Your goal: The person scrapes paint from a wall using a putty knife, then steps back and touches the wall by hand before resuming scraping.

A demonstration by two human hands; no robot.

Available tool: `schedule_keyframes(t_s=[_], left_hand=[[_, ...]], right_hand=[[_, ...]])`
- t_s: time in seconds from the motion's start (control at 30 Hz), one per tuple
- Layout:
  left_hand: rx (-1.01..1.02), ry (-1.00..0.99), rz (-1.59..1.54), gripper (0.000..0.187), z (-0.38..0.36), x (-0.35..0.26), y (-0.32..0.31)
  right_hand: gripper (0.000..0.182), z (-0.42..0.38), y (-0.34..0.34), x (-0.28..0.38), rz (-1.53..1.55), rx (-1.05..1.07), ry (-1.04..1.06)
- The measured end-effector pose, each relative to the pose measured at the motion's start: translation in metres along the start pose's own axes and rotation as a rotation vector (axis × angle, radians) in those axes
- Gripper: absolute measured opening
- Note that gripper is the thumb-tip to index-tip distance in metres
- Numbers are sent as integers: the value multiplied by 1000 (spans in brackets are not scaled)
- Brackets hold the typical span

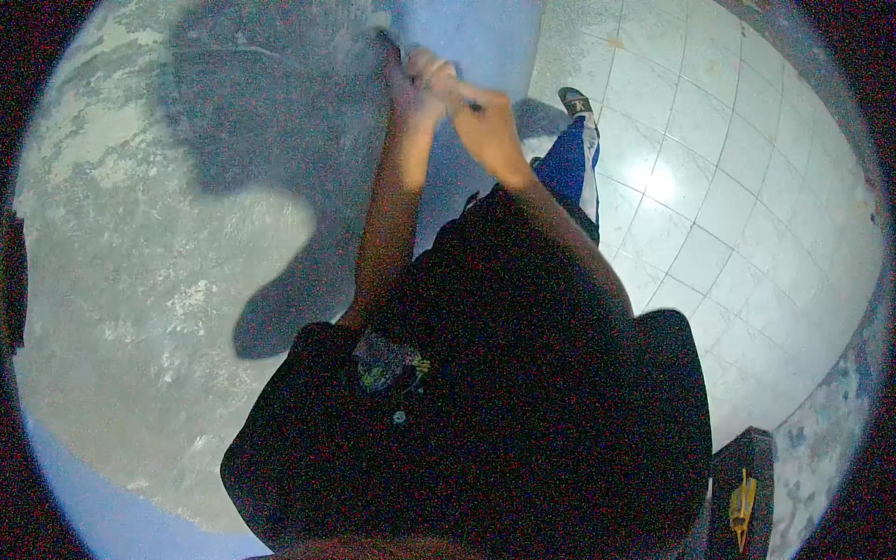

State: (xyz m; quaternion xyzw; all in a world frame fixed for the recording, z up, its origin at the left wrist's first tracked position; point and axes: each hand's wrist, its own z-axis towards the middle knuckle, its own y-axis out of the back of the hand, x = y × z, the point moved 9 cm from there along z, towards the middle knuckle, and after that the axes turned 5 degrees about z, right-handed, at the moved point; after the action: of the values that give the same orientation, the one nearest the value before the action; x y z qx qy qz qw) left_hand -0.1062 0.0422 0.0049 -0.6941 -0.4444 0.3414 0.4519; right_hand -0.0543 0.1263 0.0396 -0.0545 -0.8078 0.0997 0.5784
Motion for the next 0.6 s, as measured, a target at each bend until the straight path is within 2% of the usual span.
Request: schedule_keyframes(t_s=[0.07, 0.13, 0.2, 0.27, 0.37, 0.43, 0.47, 0.5, 0.53, 0.6], left_hand=[[10, -23, 69, 52, 6, -8, -5], [-62, -40, 91, 50, 1, -13, 6], [77, -65, 103, 43, 13, -7, 0], [154, -119, 107, 39, 12, -5, -2], [212, -72, -13, 39, -6, -4, -9], [45, -146, 54, 36, 1, -7, -8], [-54, -212, 104, 35, 4, -4, -11], [-159, -276, 153, 35, 0, -2, -6], [-158, -264, 163, 36, -1, -4, -4], [53, -160, -10, 37, 0, -6, 4]], right_hand=[[20, -8, -6, 6, 37, -13, 131], [26, -2, -5, -4, 33, -34, 70], [31, 6, 6, -3, 7, -49, -26], [30, -3, 7, 0, 2, -44, 0], [27, 0, 1, -4, 67, -49, 73], [26, 3, 4, -7, 66, -52, 57], [24, 0, 10, 0, 78, -50, -100], [24, -3, 10, 0, 53, -54, -52], [24, -2, 9, -2, 28, -58, -4], [25, -6, -2, -8, 70, -55, 100]])
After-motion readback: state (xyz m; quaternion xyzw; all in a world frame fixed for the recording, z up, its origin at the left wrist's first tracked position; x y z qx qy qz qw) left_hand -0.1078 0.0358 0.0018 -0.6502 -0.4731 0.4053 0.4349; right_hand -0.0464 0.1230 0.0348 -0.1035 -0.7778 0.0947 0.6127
